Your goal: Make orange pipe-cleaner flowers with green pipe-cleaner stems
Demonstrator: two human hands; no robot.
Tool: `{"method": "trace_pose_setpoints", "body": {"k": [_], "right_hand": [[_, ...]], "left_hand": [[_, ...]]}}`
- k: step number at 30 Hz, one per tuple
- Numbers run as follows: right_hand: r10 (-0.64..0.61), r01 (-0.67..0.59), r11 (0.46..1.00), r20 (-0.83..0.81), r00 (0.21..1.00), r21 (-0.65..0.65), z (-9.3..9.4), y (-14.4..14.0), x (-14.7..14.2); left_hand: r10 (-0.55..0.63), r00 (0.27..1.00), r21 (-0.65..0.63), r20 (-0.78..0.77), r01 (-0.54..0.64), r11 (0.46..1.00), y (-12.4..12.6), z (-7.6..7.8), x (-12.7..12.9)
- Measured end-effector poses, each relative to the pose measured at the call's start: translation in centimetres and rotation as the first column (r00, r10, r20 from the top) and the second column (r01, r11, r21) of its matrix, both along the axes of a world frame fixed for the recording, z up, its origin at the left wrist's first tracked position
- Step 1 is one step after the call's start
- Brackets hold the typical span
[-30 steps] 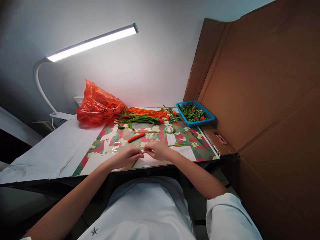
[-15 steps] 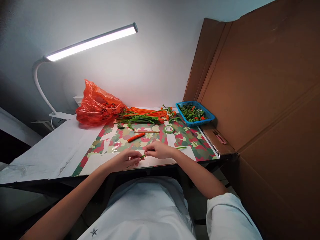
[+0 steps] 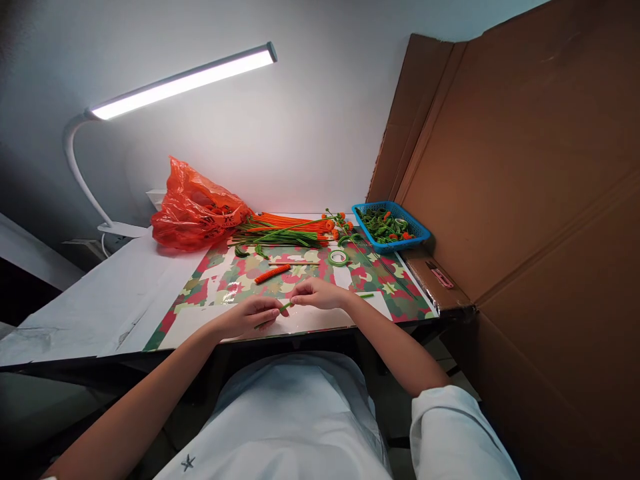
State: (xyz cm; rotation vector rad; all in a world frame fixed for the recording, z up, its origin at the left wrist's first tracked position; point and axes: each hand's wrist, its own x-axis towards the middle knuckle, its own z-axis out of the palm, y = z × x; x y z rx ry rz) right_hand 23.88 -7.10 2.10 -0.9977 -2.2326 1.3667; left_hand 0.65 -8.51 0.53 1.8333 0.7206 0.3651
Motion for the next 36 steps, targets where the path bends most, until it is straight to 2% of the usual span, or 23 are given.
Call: {"method": "trace_pose_setpoints", "body": {"k": [6,14,25,32,36], "right_hand": [[-0.046,0.043,0.997,-0.050,0.998,-0.061,0.2,0.0,0.3],[-0.083,0.062,0.984,-0.123,0.989,-0.167,-0.3,0.2,0.0],[-0.086,0.068,0.985,-0.106,0.991,-0.158,0.3,-0.1,1.0],[-0.078,0.063,0.985,-0.088,0.993,-0.159,0.1,0.0,0.8],[-0.071,0.066,0.993,-0.051,0.996,-0.097,0.1,0.2,1.1]], "left_hand": [[0.013,1.000,-0.013,0.018,-0.013,1.000,0.2,0.1,-0.6],[0.094,0.988,0.022,0.125,-0.098,0.995,0.4,-0.2,-0.1],[0.083,0.994,-0.037,0.074,-0.080,0.996,0.5,0.3,-1.2],[0.152,0.981,0.013,0.117,-0.155,0.988,0.7,0.2,-0.8],[0.158,0.985,0.048,0.065,-0.161,0.986,0.7,0.3,-0.8]]}}
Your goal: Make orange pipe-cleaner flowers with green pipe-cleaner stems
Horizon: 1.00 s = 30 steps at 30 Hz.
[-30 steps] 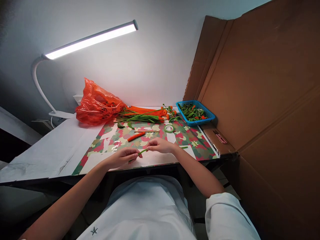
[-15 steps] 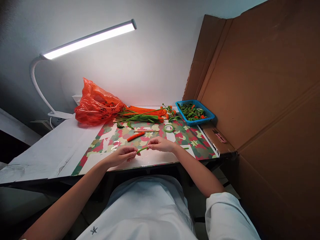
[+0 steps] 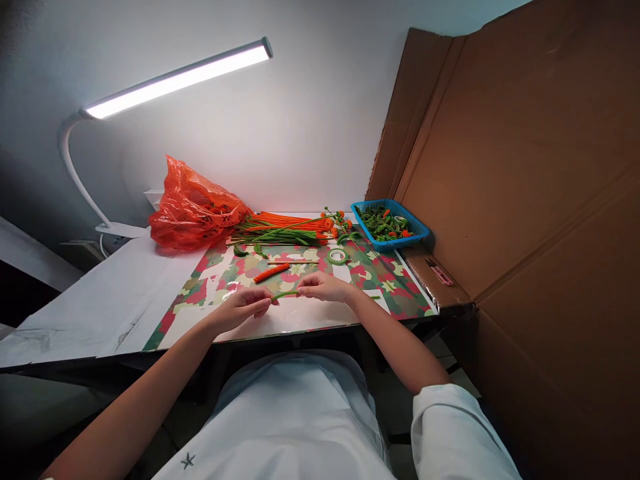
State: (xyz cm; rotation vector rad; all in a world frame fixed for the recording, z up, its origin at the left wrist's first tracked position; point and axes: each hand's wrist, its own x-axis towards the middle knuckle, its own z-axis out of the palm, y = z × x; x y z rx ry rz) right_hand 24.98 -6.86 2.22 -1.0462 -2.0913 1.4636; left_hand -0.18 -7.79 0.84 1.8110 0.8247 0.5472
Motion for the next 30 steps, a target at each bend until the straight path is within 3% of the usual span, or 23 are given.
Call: {"method": "trace_pose_setpoints", "body": {"k": [6,14,23,27,30], "right_hand": [[0.007,-0.028,0.991,0.160,0.987,0.131,-0.1,-0.3,-0.1],[0.105,-0.160,0.970,0.283,0.953,0.181,-0.2,-1.4,-3.2],[0.103,-0.168,0.972,0.345,0.933,0.164,-0.8,-1.0,-1.6],[0.092,-0.153,0.975,0.336,0.937,0.159,-0.7,-1.0,-1.4],[0.031,-0.094,0.975,0.298,0.954,0.201,-0.8,-0.4,-1.2]], "left_hand": [[-0.019,0.987,0.027,-0.162,0.024,0.999,0.2,0.3,-0.2],[-0.089,0.958,0.077,-0.272,0.114,0.990,-0.1,0.6,0.5],[-0.110,0.932,0.084,-0.345,0.148,0.985,0.1,0.6,-0.8],[-0.063,0.929,0.161,-0.364,0.130,0.978,0.3,0.6,-0.7],[0.094,0.938,0.296,-0.332,0.010,0.955,1.1,0.4,-0.7]]}}
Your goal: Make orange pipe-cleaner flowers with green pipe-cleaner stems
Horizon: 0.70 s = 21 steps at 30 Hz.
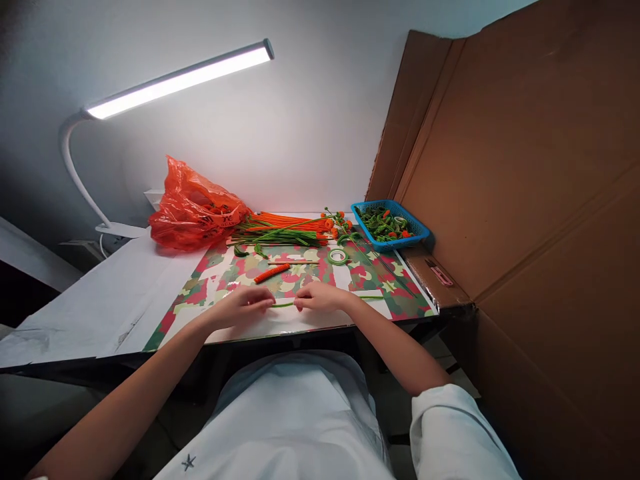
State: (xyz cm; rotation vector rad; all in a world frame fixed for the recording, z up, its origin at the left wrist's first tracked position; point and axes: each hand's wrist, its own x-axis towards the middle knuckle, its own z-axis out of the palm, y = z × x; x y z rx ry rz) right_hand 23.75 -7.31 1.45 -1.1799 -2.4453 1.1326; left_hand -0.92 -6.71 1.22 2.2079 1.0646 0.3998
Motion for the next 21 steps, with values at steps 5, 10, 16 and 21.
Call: {"method": "trace_pose_setpoints", "body": {"k": [5,10,16,21], "right_hand": [[-0.249,0.264,0.955,-0.115,0.962,0.135,-1.0,1.9,-0.2],[-0.489,0.525,0.805,-0.193,0.851,0.275,-2.5,4.8,-1.7],[-0.567,0.621,0.661,-0.263,0.781,0.421,-3.1,6.6,-3.0],[-0.618,0.667,0.583,-0.280,0.735,0.465,-3.3,6.3,-1.8]], "left_hand": [[0.291,0.953,0.247,0.079,-0.302,0.921,2.8,-1.1,0.0],[0.357,0.926,0.277,0.123,-0.378,0.884,5.4,-1.9,1.2],[0.432,0.851,0.150,0.297,-0.489,0.859,6.9,-2.9,2.4],[0.550,0.713,-0.110,0.435,-0.565,0.818,8.0,-4.2,1.9]]}}
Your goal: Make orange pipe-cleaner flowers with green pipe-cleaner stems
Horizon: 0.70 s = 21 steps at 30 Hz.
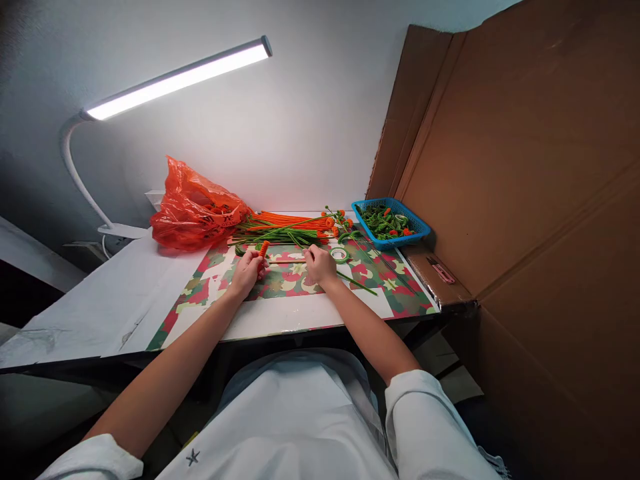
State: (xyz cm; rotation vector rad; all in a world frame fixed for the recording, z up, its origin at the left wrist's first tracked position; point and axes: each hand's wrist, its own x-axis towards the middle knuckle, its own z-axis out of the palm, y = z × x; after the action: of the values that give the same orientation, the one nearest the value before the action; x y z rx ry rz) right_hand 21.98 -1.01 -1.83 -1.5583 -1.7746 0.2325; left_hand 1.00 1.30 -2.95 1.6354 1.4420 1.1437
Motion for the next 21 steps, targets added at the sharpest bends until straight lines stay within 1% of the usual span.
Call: {"method": "trace_pose_setpoints", "body": {"k": [3,5,7,9,12,15,18,21], "right_hand": [[0.061,-0.062,0.998,0.047,0.997,0.015,-0.4,-0.2,0.4],[0.118,-0.121,0.992,0.086,0.989,0.030,-0.7,-0.2,0.1],[0.154,-0.159,0.986,0.117,0.981,0.042,-0.9,0.0,-0.4],[0.152,-0.160,0.985,0.129,0.980,0.055,-1.0,0.3,-0.8],[0.087,-0.097,0.991,0.100,0.991,0.095,-1.1,0.6,-0.8],[-0.002,-0.002,0.991,0.027,1.000,0.134,-1.1,0.7,-0.2],[-0.067,0.073,0.985,-0.046,0.997,0.155,-0.8,0.7,0.8],[-0.146,0.162,0.970,-0.100,0.984,0.183,-0.3,0.5,2.3]], "left_hand": [[0.007,0.994,-0.065,0.108,0.000,0.998,0.6,-0.4,-0.6],[-0.002,0.990,-0.081,0.143,0.013,0.997,0.8,-0.5,-1.0],[-0.022,0.989,-0.072,0.145,0.032,0.997,0.9,-0.6,-1.2],[-0.048,0.992,-0.036,0.117,0.053,0.998,0.9,-0.6,-1.2],[-0.100,0.995,0.068,0.016,0.099,0.993,0.5,-0.6,-0.9],[-0.183,0.973,0.187,-0.139,0.207,0.960,0.1,-0.3,-0.2],[-0.281,0.912,0.240,-0.299,0.357,0.903,-0.3,0.0,0.5],[-0.330,0.845,0.230,-0.422,0.452,0.862,-0.3,0.1,0.8]]}}
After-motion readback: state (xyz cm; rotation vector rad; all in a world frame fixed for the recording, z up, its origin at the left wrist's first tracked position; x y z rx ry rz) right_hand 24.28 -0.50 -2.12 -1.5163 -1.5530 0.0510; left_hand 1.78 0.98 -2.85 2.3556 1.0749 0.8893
